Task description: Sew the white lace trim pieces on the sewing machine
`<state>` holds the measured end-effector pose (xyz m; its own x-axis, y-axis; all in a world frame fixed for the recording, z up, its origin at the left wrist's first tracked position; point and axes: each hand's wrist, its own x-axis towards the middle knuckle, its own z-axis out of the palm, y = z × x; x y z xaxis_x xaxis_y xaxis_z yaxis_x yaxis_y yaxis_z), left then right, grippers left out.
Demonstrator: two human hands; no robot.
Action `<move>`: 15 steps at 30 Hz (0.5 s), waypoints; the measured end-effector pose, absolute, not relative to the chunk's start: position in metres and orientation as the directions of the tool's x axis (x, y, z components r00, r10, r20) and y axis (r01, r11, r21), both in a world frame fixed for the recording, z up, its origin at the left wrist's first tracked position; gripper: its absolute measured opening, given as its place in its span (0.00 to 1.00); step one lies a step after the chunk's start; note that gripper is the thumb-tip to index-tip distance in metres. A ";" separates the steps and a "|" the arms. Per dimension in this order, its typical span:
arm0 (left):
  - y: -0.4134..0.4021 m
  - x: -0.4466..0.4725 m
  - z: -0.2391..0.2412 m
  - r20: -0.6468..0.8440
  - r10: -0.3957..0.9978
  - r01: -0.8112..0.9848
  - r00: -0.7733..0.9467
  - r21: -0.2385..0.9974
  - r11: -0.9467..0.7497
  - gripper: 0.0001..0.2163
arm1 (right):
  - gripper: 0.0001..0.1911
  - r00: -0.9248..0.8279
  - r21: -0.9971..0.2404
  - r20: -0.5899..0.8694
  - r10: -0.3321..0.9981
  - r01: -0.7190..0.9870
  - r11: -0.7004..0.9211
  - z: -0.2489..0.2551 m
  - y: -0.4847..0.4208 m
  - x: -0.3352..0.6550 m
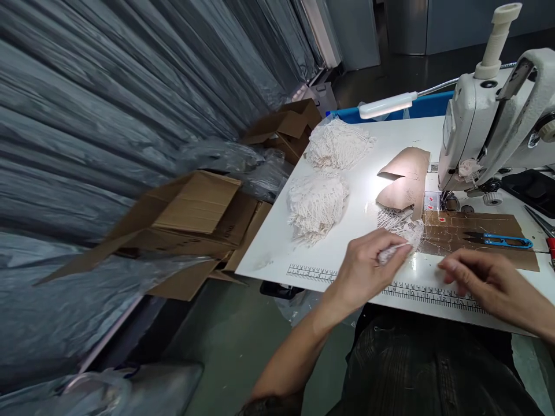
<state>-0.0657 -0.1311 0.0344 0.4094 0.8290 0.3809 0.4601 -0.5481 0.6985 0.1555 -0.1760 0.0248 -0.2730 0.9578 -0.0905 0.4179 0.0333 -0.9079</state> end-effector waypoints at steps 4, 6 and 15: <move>-0.142 -0.044 0.032 0.302 0.726 0.291 0.618 0.770 -0.568 0.13 | 0.22 -0.347 -0.967 -0.158 0.924 0.245 -0.073 0.019 -0.172 0.134; -0.139 -0.045 0.034 0.217 0.684 0.239 0.696 0.829 -0.506 0.21 | 0.21 -0.322 -0.978 -0.156 0.934 0.183 -0.100 0.014 -0.170 0.136; -0.086 -0.039 0.030 0.208 0.516 0.164 0.831 0.795 -0.584 0.13 | 0.26 -0.421 -0.963 -0.251 0.872 0.198 -0.181 0.020 -0.167 0.146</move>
<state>-0.0394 -0.0863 0.0300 0.8308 0.5162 0.2081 0.1638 -0.5841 0.7950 0.1462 -0.1670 0.0205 -0.4212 0.8717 -0.2506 0.1983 -0.1811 -0.9633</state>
